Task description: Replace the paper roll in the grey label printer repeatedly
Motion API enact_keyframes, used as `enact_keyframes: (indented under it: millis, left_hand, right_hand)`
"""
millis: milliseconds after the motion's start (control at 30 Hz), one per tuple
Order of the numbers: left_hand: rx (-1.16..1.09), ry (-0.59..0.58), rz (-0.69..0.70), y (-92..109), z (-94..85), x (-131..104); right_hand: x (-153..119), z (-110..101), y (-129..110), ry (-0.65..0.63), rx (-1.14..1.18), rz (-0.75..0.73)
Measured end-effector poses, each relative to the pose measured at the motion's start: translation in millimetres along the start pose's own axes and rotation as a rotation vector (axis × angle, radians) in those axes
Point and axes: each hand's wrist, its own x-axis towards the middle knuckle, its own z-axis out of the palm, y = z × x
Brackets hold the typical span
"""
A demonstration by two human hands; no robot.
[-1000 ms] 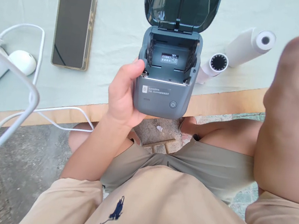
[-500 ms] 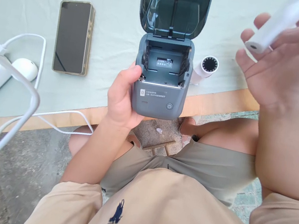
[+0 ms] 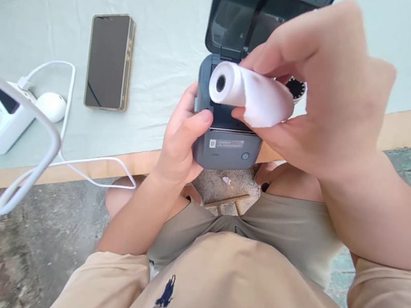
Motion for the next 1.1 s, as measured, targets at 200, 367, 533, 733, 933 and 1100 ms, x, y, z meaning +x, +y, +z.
enact_keyframes:
  millis: [200, 367, 533, 733, 933, 1100]
  left_hand:
    - [0.033, 0.016, -0.033, 1, 1.3, -1]
    - [0.008, 0.012, -0.046, -2, -1.1, 2]
    - [0.011, 0.000, -0.008, -2, -4.8, 1]
    - [0.043, -0.020, 0.007, 1, -6.3, -3]
    - [0.155, -0.130, 0.109, -12, -18.9, 4]
    - [0.222, -0.256, 0.224, -25, -32.6, 13]
  right_hand:
    - [-2, -1, 12, 0.000, -0.167, -0.170]
    - [-7, 0, 21, 0.201, -0.118, -0.366]
    - [-18, 12, 12, 0.295, -0.057, -0.461]
    - [-20, 9, 11, 0.181, 0.060, -0.498]
    - [-11, -11, 31, 0.190, 0.116, -0.022]
    - [-7, -10, 28, 0.185, 0.198, -0.096]
